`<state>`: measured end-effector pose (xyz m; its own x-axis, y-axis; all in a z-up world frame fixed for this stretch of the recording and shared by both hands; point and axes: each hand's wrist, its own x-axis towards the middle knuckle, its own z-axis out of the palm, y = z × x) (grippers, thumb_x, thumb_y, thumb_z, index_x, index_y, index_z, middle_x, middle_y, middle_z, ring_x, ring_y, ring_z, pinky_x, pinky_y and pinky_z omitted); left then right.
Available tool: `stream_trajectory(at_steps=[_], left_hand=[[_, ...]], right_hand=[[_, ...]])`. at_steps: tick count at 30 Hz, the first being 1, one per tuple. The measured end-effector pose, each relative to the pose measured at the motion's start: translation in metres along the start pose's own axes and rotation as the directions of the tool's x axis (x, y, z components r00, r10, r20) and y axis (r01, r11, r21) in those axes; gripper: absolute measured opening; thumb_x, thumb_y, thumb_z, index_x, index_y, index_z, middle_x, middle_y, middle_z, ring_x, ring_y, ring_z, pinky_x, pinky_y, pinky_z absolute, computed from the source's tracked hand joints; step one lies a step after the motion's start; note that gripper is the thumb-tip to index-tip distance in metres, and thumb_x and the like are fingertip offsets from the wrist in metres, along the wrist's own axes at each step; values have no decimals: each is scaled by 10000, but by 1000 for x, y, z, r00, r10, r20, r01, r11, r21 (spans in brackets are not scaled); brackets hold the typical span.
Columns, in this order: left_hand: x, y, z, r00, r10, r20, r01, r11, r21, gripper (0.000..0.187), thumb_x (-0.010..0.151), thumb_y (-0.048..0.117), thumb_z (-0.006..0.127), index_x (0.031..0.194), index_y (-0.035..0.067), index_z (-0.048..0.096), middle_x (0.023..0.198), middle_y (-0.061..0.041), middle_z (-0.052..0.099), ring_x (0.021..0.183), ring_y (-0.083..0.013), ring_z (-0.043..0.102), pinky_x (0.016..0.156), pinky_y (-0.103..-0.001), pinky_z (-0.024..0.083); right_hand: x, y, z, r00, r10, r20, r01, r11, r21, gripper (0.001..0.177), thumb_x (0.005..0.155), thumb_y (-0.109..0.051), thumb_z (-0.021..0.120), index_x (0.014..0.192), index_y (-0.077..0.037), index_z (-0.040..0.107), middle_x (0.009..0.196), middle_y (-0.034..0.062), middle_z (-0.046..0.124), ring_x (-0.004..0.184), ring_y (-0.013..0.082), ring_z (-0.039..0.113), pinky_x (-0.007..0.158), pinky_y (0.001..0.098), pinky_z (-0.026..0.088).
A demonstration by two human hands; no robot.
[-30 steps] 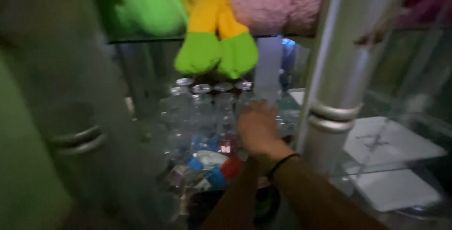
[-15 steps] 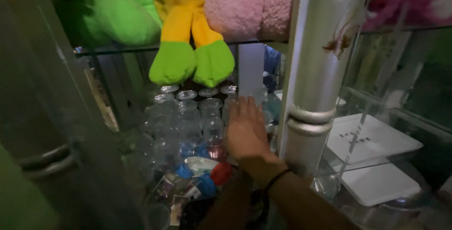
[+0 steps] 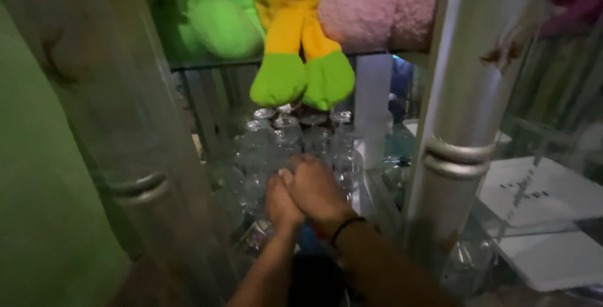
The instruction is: The person carries a tray of glasses to a cabinet, places the glasses onto the cabinet shelf by hand, and then returns the tray to a table to place more glasses onto it.
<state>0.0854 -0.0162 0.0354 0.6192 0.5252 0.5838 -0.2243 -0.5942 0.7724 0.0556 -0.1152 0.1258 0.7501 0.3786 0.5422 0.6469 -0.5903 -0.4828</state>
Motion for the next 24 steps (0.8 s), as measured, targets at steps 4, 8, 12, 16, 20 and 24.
stream_trajectory(at_steps=[4, 8, 12, 16, 20, 24], left_hand=[[2, -5, 3, 999, -22, 47, 25, 998, -63, 422, 1029, 376, 449, 1006, 29, 687, 1061, -234, 690, 1012, -437, 646, 876, -511, 496], [1, -1, 5, 999, 31, 7, -31, 1000, 4, 282, 903, 233, 557, 1034, 0, 647, 1020, -223, 663, 970, -432, 647, 831, -506, 510], [-8, -3, 2, 971, 233, -47, -233, 972, 14, 372, 823, 176, 645, 1126, -35, 604, 1039, -272, 639, 1005, -489, 596, 870, -536, 473], [-19, 4, -1, 977, 209, -34, -206, 976, 69, 666, 733, 112, 744, 1321, -68, 487, 1268, -308, 519, 1178, -495, 472, 984, -564, 375], [-22, 14, -8, 998, -59, 22, 52, 971, 233, 709, 741, 97, 757, 1387, 23, 473, 1384, -216, 467, 1323, -411, 410, 1096, -517, 329], [-20, 21, -15, 998, -56, 39, 42, 954, 297, 649, 780, 136, 750, 1378, 67, 507, 1373, -170, 510, 1337, -371, 455, 1132, -498, 355]], right_hand=[[11, 13, 19, 997, -36, -73, 36, 999, -5, 381, 943, -279, 596, 1200, -20, 706, 1220, 252, 655, 1101, 429, 633, 972, 486, 494], [21, 33, 25, 998, 41, -50, -35, 994, 107, 396, 936, -292, 636, 1205, -11, 713, 1224, 248, 691, 1128, 382, 670, 1020, 434, 498], [28, 38, 32, 976, 208, -57, -184, 940, 286, 428, 881, -270, 725, 1216, -6, 706, 1203, 240, 701, 1108, 359, 682, 974, 409, 526], [37, 38, 32, 968, 251, -15, -231, 909, 347, 437, 884, -254, 738, 1249, -18, 700, 1023, 228, 762, 900, 278, 775, 841, 372, 590], [40, 33, 30, 924, 361, 123, -372, 783, 498, 426, 891, -213, 731, 1279, -43, 691, 768, 166, 763, 544, 219, 681, 521, 372, 554], [40, 29, 27, 892, 412, 187, -440, 688, 577, 428, 883, -183, 754, 1288, -59, 689, 691, 146, 722, 413, 185, 605, 428, 363, 510]])
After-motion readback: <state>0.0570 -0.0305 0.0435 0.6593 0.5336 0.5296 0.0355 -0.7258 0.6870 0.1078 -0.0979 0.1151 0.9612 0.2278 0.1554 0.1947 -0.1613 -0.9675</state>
